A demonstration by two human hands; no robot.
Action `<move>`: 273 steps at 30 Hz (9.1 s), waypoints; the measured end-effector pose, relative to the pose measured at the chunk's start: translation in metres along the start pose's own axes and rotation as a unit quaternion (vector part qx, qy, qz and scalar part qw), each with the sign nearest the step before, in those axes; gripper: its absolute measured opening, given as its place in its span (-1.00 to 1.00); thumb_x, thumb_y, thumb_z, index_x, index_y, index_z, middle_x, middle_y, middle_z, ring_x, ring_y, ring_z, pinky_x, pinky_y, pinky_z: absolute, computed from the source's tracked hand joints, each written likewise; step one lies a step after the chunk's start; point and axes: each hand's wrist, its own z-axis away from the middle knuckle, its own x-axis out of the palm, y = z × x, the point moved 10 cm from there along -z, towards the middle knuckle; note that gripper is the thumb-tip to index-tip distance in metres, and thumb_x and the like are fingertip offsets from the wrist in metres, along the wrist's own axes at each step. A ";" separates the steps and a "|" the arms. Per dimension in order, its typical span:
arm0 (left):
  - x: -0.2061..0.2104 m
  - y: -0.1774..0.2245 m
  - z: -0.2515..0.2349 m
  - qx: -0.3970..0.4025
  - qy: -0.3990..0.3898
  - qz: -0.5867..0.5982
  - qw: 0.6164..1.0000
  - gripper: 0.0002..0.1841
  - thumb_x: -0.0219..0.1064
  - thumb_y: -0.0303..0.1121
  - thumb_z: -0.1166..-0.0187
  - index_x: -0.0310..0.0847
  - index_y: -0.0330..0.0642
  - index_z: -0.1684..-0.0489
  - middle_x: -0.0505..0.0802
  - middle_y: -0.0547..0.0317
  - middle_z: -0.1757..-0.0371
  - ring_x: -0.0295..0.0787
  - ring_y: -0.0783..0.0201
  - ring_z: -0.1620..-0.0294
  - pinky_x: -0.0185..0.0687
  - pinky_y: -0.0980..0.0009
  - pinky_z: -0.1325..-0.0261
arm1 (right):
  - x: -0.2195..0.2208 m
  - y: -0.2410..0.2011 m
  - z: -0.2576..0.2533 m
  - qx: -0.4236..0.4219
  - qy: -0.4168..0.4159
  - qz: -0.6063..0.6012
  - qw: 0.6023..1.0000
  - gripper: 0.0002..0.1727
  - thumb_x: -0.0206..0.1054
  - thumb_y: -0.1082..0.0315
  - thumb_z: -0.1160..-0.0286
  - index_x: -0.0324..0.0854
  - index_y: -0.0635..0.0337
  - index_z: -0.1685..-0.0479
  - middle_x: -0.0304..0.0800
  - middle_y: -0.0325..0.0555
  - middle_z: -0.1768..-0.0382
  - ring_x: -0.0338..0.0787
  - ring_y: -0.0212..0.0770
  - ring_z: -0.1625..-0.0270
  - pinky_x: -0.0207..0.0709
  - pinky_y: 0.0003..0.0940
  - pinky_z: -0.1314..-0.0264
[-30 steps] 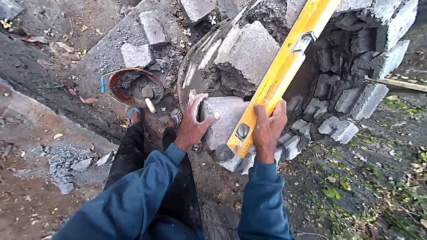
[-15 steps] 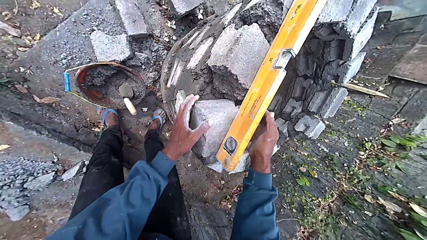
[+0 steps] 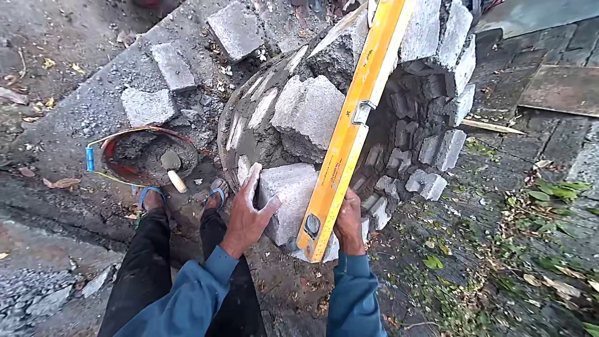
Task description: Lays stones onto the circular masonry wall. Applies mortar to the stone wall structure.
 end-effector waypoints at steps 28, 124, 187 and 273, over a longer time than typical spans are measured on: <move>0.000 -0.001 -0.002 0.015 -0.015 -0.034 0.999 0.01 0.30 0.30 -0.42 0.22 -0.30 -0.78 0.43 -0.10 -0.75 0.30 0.20 -0.77 0.22 0.24 -0.78 | 0.028 -0.065 0.044 -0.103 0.133 0.399 0.901 -0.45 0.35 -0.07 -0.50 0.74 0.32 -0.09 0.83 0.03 0.03 0.83 -0.11 0.14 0.68 -0.08 0.12; -0.005 0.004 -0.003 -0.019 0.013 -0.075 0.997 -0.12 0.34 0.20 -0.42 0.38 -0.18 -0.71 0.60 -0.10 -0.51 0.65 0.20 -0.39 0.63 0.27 -0.38 | -0.002 -0.040 0.023 -0.150 0.080 0.187 0.967 -0.35 -0.15 -0.15 -0.85 0.75 0.03 -0.37 0.83 -0.22 -0.08 0.80 -0.38 -0.05 0.70 -0.29 -0.16; -0.004 0.010 -0.003 -0.006 0.000 -0.091 0.996 -0.09 0.28 0.21 -0.45 0.35 -0.35 -0.68 0.56 -0.22 -0.55 0.60 0.23 -0.46 0.60 0.39 -0.39 | 0.025 -0.023 0.078 -0.160 0.095 0.317 0.930 -0.43 0.29 -0.09 -0.41 0.81 0.27 -0.04 0.78 0.05 -0.16 0.72 -0.04 -0.21 0.60 -0.11 -0.25; 0.023 -0.008 0.001 -0.048 -0.045 0.034 0.997 0.08 -0.11 0.57 -0.49 -0.44 0.19 -0.97 0.00 0.22 -0.94 -0.04 0.26 -0.89 -0.01 0.02 -0.83 | 0.001 0.014 0.023 -0.109 -0.003 0.288 0.951 -0.46 0.16 -0.01 -0.76 0.61 0.11 -0.54 0.73 0.09 -0.26 0.72 -0.03 -0.30 0.54 0.05 -0.39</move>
